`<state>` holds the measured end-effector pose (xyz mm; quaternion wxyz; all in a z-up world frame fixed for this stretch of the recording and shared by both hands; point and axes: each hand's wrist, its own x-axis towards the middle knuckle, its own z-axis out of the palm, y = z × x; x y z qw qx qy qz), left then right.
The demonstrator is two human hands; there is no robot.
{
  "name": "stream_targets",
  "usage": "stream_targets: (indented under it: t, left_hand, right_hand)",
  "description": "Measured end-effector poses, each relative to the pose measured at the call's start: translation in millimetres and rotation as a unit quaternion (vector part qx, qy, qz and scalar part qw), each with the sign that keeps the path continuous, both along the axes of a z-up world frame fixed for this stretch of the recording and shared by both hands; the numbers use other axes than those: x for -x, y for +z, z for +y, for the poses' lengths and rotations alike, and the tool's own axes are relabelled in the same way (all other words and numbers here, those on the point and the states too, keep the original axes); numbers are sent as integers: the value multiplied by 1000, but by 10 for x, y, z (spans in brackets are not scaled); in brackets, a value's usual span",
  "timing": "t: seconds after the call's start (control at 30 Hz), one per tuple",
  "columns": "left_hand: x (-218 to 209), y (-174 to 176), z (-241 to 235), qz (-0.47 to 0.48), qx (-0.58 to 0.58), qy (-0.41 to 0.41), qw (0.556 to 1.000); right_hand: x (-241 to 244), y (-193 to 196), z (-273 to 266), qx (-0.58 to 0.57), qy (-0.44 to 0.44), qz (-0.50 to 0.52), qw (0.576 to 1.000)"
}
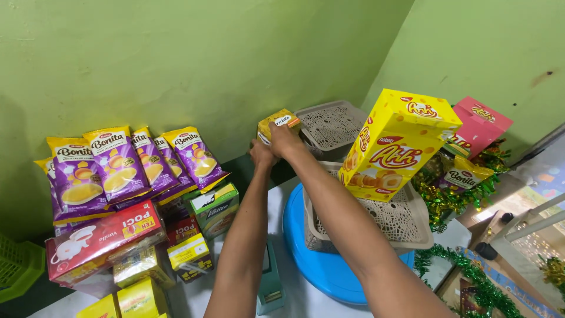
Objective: Assembling a snack bouquet by taping snack packets to a base, decorating with tinsel, and attaching a card.
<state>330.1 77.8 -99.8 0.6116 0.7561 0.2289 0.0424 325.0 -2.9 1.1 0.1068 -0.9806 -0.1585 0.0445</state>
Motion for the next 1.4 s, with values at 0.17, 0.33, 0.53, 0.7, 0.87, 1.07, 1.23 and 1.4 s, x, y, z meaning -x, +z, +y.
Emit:
stream_targets:
  t: [0.17,0.33,0.53,0.7,0.87,1.07,1.23,1.4]
  left_hand:
    - [-403,-330,98,-1,-16,5,1000]
    - [-763,-728,237,-4,-49,-2,999]
    - [-119,-58,92,-12,-55,0,998]
    - [76,275,-18,-70,-60,13,996]
    - [516,492,-28,-123,-62,33,990]
    - [1940,1619,-396,-272,-41,-40,961]
    - [2823,1623,-699,-336,-73,-145,928]
    - [3194,1433,-905,-336,-186,-193,903]
  right_hand:
    - [-31,4,31,-6,-24,26,999]
    - [162,213,88,-8,-21,43,999]
    - [859,646,165,-56,4,-6,998]
    - [1694,985,147,-89,79,-149,982]
    - [2818,1392,-379,-167,150,-220,949]
    - [3465,1342,-1365,-209,85,-304,925]
    - [3522,1105,-2264,-281,-61,-320,903]
    - [3342,814,-2708,-249,-133,-217,934]
